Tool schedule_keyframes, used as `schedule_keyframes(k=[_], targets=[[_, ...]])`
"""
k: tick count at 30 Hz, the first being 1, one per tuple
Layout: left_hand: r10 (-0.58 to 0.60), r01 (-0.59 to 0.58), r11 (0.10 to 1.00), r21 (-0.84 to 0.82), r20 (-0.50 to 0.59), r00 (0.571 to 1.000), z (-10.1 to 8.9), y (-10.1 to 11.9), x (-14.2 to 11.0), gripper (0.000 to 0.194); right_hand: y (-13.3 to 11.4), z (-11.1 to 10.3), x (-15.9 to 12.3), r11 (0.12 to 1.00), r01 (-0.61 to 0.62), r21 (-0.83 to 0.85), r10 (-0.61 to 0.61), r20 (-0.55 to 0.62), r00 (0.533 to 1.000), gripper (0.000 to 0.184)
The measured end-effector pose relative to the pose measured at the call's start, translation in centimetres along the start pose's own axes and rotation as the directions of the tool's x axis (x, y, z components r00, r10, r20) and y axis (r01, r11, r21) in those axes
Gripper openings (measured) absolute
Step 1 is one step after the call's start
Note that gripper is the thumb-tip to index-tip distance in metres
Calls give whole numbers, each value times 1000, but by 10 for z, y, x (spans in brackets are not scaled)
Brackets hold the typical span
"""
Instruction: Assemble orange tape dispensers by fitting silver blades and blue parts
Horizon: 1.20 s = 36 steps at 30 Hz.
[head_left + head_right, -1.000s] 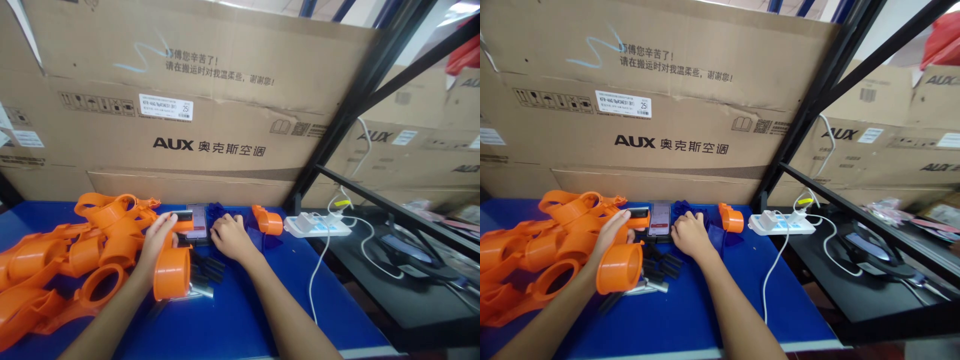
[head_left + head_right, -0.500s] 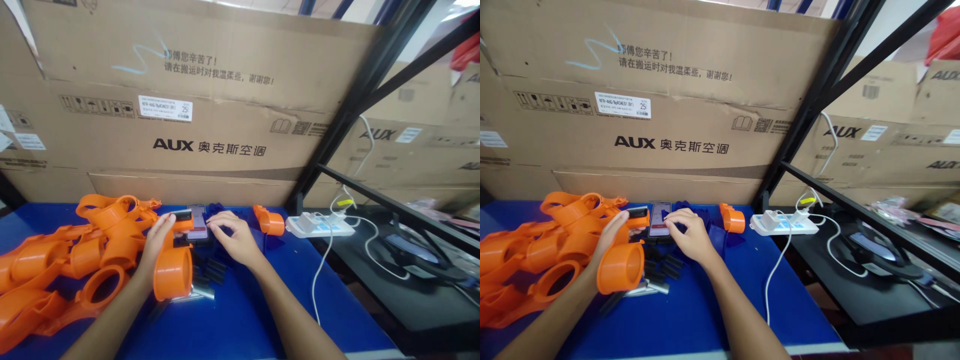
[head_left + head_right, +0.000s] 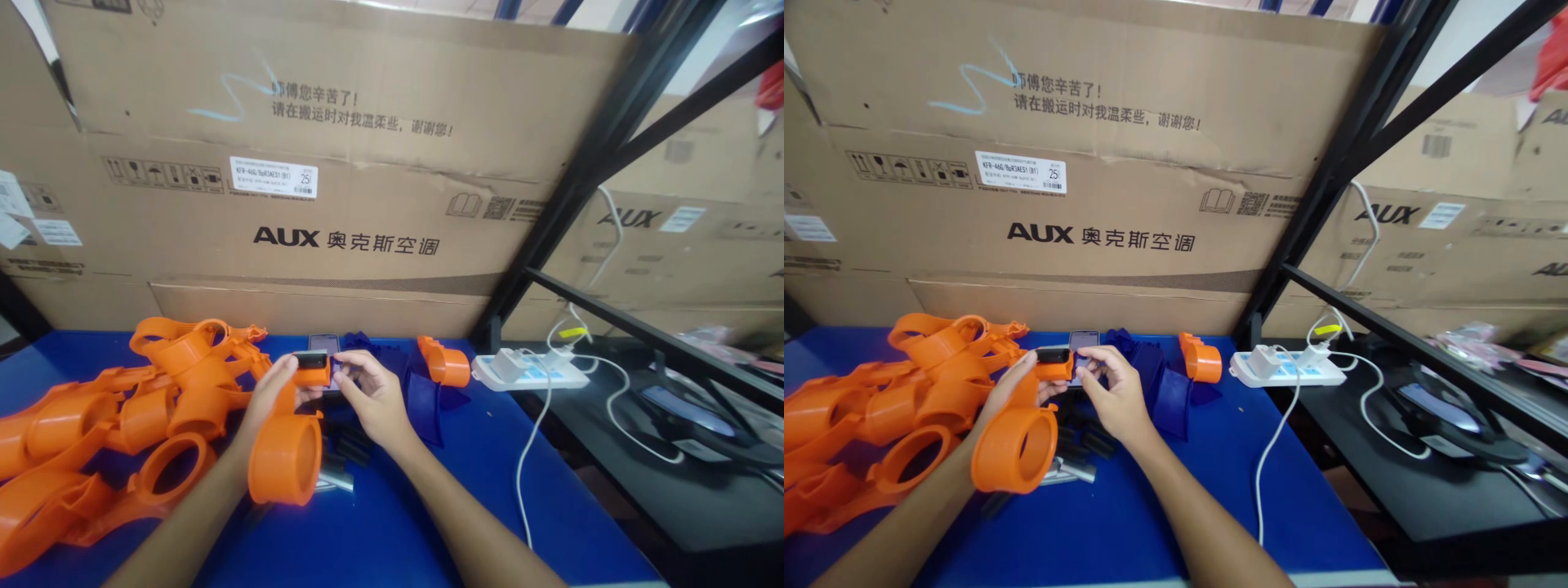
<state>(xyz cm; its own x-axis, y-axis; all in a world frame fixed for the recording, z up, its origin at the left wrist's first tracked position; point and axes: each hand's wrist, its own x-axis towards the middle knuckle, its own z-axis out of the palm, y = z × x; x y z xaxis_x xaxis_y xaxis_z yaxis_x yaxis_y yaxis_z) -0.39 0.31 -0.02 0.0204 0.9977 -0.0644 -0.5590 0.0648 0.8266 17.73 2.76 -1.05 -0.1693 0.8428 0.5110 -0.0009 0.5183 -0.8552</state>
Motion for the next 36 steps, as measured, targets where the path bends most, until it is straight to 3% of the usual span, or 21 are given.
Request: schedule_keyframes(k=[6, 11, 15, 17, 21, 23, 27, 32, 36], targets=[[-93, 92, 987, -132, 2, 996, 3, -3, -6, 35, -4, -1, -3, 987, 28, -156, -32, -21, 999, 22], [-166, 174, 969, -173, 59, 984, -3, -6, -3, 37, -17, -11, -4, 858, 289, -425, -273, 101, 957, 17], [-185, 194, 959, -204, 64, 981, -7, -7, -1, 36, -24, -15, -4, 769, 463, -441, -384, 261, 886, 16], [-186, 194, 963, -189, 56, 981, -6, -6, 0, 38, -24, -13, -5, 785, 428, -447, -353, 246, 903, 13], [-168, 169, 981, -99, 20, 986, -1, 1, -2, 41, -24, -8, -7, 865, 236, -442, -247, 33, 968, 5], [-146, 145, 989, -41, -4, 989, 2, 4, -4, 40, -24, -7, -7, 898, 191, -396, -219, -26, 975, 7], [-76, 76, 997, -4, -34, 997, 9, 2, -10, 44, -23, -8, -4, 928, 180, -325, -203, -37, 979, 13], [-80, 81, 996, 36, -22, 997, 17, 0, -18, 42, -19, -6, -7, 929, 116, -351, -172, -132, 976, 10], [-47, 47, 996, 70, 0, 999, 17, -2, -17, 43, -14, -1, -11, 962, 22, -273, -66, -152, 986, 6]])
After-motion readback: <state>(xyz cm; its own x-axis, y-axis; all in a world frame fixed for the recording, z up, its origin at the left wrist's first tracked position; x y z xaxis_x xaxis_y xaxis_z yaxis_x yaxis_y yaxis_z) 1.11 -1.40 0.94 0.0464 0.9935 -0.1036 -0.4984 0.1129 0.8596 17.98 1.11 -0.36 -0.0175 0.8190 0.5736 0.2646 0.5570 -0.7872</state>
